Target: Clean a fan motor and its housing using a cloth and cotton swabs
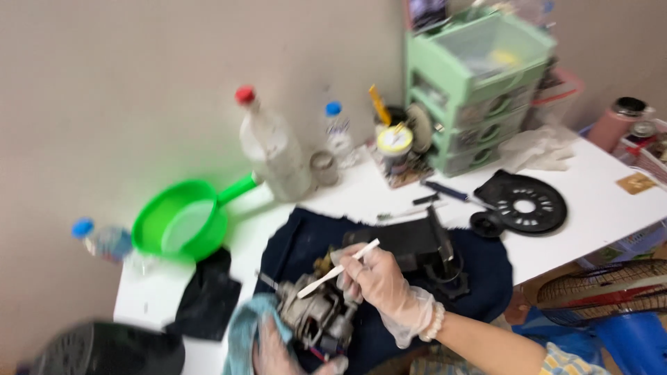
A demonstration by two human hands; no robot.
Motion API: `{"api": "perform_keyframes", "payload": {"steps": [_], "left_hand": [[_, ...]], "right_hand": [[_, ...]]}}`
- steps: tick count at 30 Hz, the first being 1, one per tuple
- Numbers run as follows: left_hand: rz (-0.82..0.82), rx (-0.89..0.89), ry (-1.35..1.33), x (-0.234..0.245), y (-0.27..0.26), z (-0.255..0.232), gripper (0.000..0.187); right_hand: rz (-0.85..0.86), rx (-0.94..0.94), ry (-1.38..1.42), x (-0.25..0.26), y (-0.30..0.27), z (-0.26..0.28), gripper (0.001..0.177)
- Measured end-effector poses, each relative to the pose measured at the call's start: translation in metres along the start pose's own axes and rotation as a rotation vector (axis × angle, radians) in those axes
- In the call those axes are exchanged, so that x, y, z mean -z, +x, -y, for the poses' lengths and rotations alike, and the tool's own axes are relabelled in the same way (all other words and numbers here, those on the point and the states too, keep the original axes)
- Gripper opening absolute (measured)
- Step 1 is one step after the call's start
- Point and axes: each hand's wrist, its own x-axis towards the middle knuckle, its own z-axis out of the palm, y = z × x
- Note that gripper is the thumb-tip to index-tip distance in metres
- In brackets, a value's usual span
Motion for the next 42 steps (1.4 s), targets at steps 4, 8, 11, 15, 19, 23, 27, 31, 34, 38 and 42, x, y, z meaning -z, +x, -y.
{"api": "perform_keyframes", "payload": {"steps": [4,8,11,15,19,23,27,31,34,38,42], "left_hand": [[0.359,0.291,-0.087,0.044,0.016,-0.035,0.141],[0.327,0.303,-0.209,0.06,0.026,-0.053,0.13],[0.404,0.31,-0.2,0.055,0.023,-0.045,0.132],[0.351,0.229,-0.218,0.053,0.019,-0.043,0.134],[0.386,0.242,-0.173,0.051,0.017,-0.04,0.136],[0.375,0.264,-0.215,0.055,0.021,-0.044,0.133],[0.39,0.307,-0.234,0.055,0.02,-0.043,0.132],[0.39,0.275,-0.207,0.055,0.02,-0.042,0.13],[0.373,0.283,-0.22,0.055,0.021,-0.042,0.131],[0.369,0.289,-0.297,0.061,0.022,-0.04,0.123],[0.168,0.362,-0.319,0.06,0.022,-0.042,0.114]], "right_hand": [[0.12,0.026,-0.049,0.006,-0.009,-0.026,0.021],[-0.026,0.152,-0.087,-0.004,-0.019,-0.016,0.018],[-0.077,0.192,-0.144,-0.009,-0.02,-0.007,0.014],[-0.137,0.157,-0.1,-0.012,-0.024,-0.002,0.009],[-0.082,0.069,-0.132,-0.021,-0.029,-0.003,0.012],[-0.267,0.176,-0.103,-0.027,-0.023,0.009,0.008],[-0.096,0.317,-0.582,0.008,-0.022,-0.002,0.026],[-0.001,-0.511,0.828,0.05,-0.01,-0.01,0.021],[0.039,-0.716,0.999,0.058,-0.012,-0.013,0.014],[0.035,-0.238,0.47,0.034,-0.013,-0.011,0.011],[-0.068,0.276,-0.174,-0.006,-0.017,-0.002,0.008]]}}
